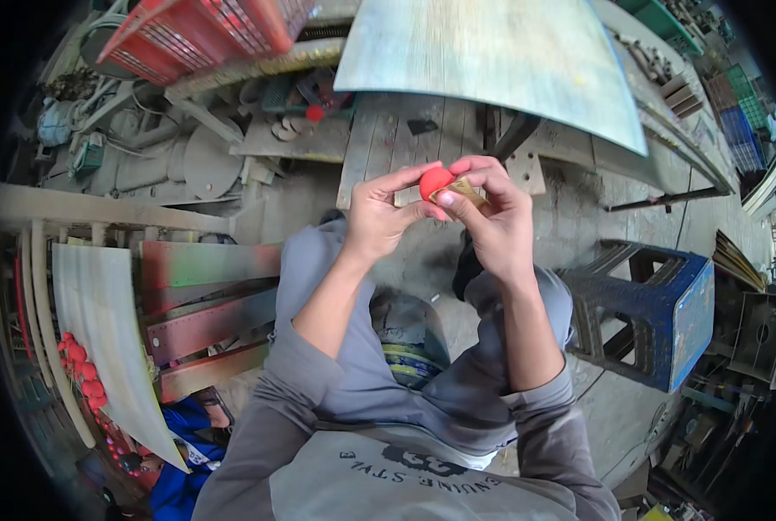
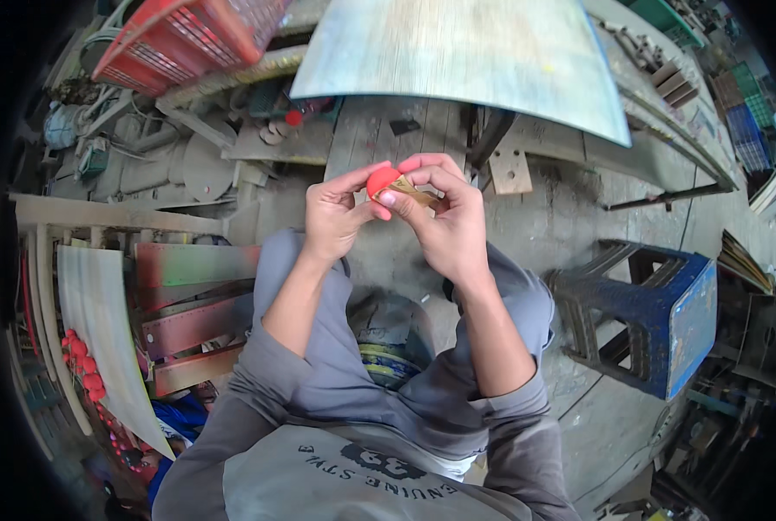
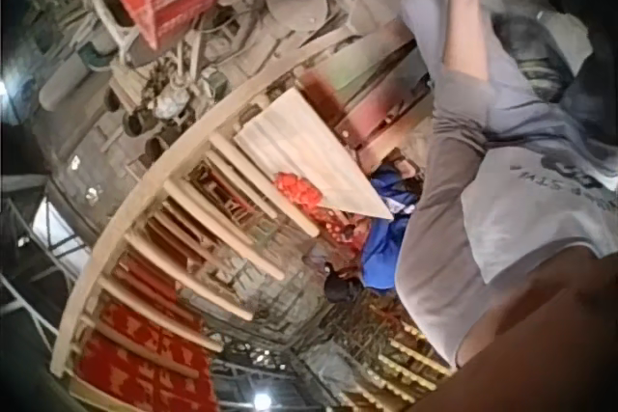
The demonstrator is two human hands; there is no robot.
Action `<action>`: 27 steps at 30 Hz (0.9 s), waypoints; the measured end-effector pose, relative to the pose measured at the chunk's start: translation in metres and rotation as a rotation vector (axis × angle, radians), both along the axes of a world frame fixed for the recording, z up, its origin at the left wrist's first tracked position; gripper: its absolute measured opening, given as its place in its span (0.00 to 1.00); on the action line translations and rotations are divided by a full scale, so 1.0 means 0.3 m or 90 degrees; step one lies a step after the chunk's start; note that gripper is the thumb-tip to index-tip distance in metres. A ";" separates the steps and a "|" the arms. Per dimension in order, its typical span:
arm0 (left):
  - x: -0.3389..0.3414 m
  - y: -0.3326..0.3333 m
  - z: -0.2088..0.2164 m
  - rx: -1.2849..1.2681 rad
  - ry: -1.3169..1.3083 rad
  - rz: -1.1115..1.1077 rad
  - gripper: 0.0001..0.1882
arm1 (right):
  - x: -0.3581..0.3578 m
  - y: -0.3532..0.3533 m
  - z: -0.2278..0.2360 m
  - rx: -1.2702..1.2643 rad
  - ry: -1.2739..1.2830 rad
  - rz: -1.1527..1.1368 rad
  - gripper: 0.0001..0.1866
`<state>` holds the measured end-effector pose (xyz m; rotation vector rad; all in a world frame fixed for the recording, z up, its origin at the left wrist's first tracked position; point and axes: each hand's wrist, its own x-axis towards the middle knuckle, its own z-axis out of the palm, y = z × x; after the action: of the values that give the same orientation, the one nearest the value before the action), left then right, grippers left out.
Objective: The person is assembling small red mallet-like parts by joining a rod to a red ball and applying a small wrapping or adhesive.
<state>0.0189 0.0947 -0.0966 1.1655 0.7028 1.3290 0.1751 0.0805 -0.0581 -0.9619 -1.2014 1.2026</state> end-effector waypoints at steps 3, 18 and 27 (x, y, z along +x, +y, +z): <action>-0.030 0.028 -0.080 -0.011 0.135 -0.021 0.24 | -0.011 0.017 -0.126 0.012 -0.141 -0.041 0.06; -0.024 0.107 -0.106 0.136 0.307 -0.014 0.19 | 0.072 0.101 -0.132 0.022 -0.282 -0.020 0.07; -0.009 0.106 -0.121 0.053 0.235 -0.034 0.20 | 0.067 0.082 -0.115 -0.054 -0.103 -0.058 0.06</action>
<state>0.0163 0.1266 -0.1329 1.5084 0.8790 1.1165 0.1954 0.1050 -0.0928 -1.1835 -1.2275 1.1275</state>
